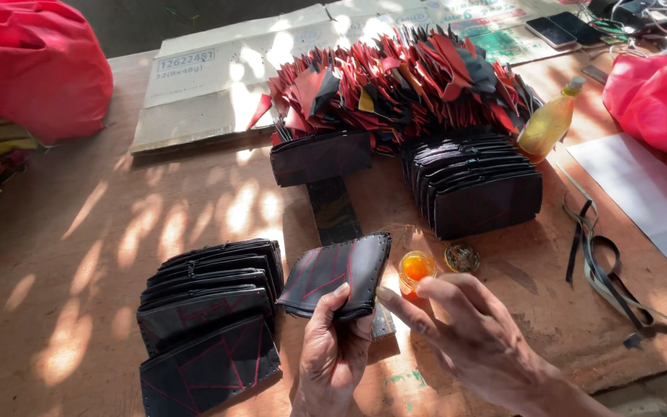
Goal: The person applies a yellow-orange finish to the edges of black leather wallets with red stitching using their fingers. They handle each wallet one at a time, rubbing the finish along the edges and corners, then place the treated wallets into a stack on the table.
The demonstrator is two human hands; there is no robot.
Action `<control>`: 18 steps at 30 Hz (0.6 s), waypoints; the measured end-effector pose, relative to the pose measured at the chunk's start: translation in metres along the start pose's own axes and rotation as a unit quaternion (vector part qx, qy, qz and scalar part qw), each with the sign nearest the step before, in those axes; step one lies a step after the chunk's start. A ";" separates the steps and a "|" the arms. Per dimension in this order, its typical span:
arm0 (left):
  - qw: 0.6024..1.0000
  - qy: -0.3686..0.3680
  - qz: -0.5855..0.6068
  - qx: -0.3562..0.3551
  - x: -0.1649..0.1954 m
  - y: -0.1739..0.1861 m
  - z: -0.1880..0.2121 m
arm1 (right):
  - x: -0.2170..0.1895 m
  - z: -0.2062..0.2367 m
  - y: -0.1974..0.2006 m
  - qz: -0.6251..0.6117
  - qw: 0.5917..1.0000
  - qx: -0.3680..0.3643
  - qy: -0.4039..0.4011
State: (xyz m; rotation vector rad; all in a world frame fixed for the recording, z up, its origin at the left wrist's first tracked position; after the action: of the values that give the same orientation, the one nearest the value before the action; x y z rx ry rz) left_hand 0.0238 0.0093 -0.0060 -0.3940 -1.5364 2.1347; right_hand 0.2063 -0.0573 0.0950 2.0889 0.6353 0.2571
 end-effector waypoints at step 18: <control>1.000 0.005 0.012 0.016 0.000 -0.010 0.003 | -0.002 0.003 -0.001 -0.045 0.996 -0.011 -0.076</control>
State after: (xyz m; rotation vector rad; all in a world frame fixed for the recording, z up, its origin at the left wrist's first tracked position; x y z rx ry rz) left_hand 0.0247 0.0090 0.0045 -0.4127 -1.4985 2.1690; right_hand 0.2057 -0.0598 0.0922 2.0311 0.6300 0.0524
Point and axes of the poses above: each hand's wrist, its own z-axis away from the middle knuckle, its own y-axis out of the back of the hand, x = y × z, the point moved 1 cm from there along -z, towards the middle knuckle, and after that the axes turned 2 degrees about -y, right-handed, at the moved point
